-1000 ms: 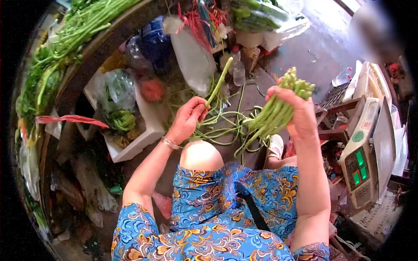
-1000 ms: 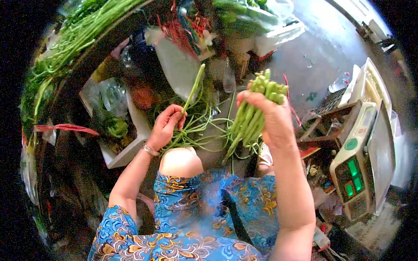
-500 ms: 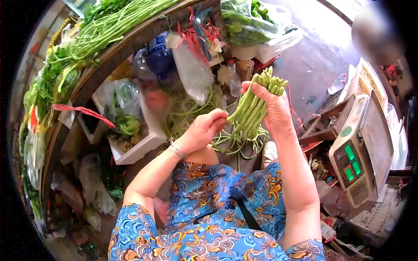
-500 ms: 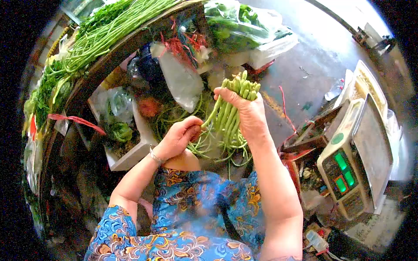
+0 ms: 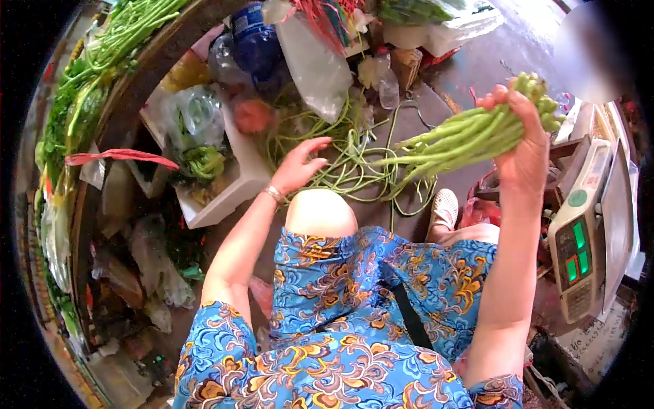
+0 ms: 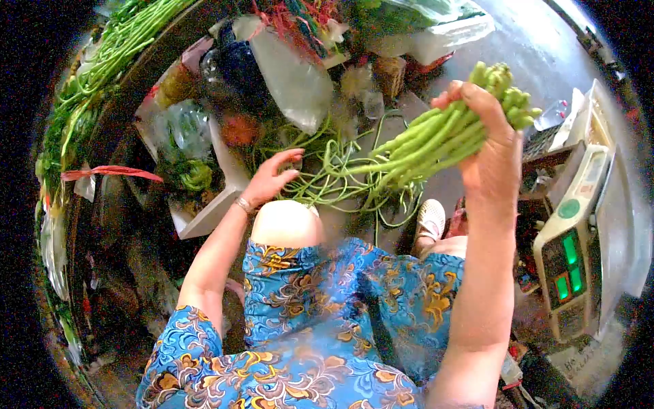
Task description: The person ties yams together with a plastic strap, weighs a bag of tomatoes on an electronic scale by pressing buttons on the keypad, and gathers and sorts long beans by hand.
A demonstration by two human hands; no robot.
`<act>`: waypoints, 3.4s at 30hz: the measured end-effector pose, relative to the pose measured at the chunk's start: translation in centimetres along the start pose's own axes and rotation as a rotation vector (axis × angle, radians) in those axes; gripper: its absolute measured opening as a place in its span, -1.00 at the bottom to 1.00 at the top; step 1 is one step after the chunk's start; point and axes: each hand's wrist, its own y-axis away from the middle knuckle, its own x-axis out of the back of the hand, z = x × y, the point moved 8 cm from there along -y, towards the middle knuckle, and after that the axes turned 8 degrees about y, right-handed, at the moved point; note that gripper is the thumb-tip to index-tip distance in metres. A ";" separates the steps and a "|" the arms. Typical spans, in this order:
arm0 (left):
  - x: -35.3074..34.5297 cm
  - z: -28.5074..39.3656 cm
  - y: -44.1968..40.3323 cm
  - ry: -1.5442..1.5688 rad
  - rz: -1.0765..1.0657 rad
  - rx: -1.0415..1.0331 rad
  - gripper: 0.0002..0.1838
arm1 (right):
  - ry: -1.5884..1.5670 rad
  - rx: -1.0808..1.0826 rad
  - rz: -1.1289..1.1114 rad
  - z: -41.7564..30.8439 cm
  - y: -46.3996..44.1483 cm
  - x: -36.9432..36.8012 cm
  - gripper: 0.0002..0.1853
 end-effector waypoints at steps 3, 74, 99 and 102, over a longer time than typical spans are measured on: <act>4.9 -9.7 2.1 0.004 0.318 0.194 -0.69 | -0.007 -0.011 -0.079 0.0 1.2 -0.2 -0.68; -7.5 30.0 7.7 0.875 0.178 -0.646 -0.82 | -0.319 -0.220 -0.347 1.9 8.4 -0.3 -0.69; -4.8 25.9 9.6 0.806 0.286 -0.591 -0.70 | -0.520 -0.238 -0.190 2.5 4.2 4.8 -0.72; -4.4 25.5 10.3 0.791 0.318 -0.592 -0.70 | -0.545 -0.258 -0.140 2.7 3.8 5.7 -0.71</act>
